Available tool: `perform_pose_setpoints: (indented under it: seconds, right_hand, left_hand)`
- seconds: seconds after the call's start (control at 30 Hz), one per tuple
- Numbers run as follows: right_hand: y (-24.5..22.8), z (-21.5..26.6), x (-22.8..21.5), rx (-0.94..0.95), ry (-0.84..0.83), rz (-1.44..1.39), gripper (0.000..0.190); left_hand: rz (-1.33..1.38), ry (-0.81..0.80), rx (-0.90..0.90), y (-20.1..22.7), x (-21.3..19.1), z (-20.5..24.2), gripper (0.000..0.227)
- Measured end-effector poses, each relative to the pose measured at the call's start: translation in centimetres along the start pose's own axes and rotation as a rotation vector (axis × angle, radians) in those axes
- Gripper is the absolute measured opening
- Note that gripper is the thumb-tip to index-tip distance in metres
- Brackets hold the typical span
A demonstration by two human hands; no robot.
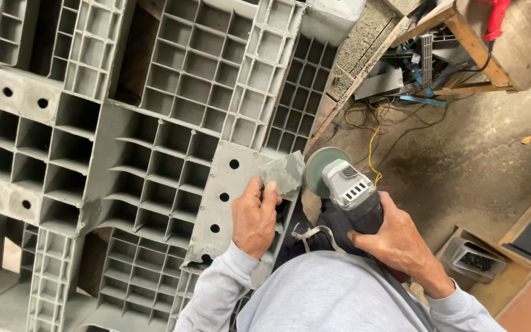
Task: The person uses a soldering iron to melt and fuse a section of a gray plastic pallet. They then fit a cut plastic patch into the damaged area, saw it to size, and smooth the edges with an angle grinder.
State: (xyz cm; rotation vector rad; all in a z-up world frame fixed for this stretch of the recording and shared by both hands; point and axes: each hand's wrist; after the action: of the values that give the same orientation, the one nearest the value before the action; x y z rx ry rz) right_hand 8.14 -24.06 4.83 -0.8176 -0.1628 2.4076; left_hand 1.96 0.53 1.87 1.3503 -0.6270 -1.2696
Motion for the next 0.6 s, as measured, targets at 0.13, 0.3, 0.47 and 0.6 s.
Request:
perform_pose_setpoints:
  seconds: [0.13, 0.3, 0.47, 0.6]
  right_hand:
    - [-1.0, 0.5, 0.8, 0.075, -0.020, 0.039, 0.073]
    - [-1.3, 1.0, 1.6, 0.002, 0.024, 0.028, 0.075]
    - [-1.7, 1.4, 1.8, -0.013, 0.072, 0.001, 0.077]
    - [-2.1, 1.5, 1.8, -0.051, 0.064, 0.043, 0.076]
  left_hand:
    - [0.069, -0.041, 0.051, -0.3, -0.3, 0.5, 0.024]
    - [0.076, -0.078, -0.002, -1.0, -0.6, 1.0, 0.026]
    - [0.122, -0.079, -0.030, -1.4, -0.6, 1.6, 0.028]
    - [0.080, -0.079, 0.043, -1.6, -0.2, 2.2, 0.028]
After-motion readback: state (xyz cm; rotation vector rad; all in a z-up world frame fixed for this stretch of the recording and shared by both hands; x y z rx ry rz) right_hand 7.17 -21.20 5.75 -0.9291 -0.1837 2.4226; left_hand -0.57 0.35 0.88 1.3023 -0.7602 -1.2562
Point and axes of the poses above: each hand's wrist, its own z-axis away from the middle knuckle, its own x-axis out of the palm, y = z × x, and after that the axes turned 14 degrees about x, right-handed
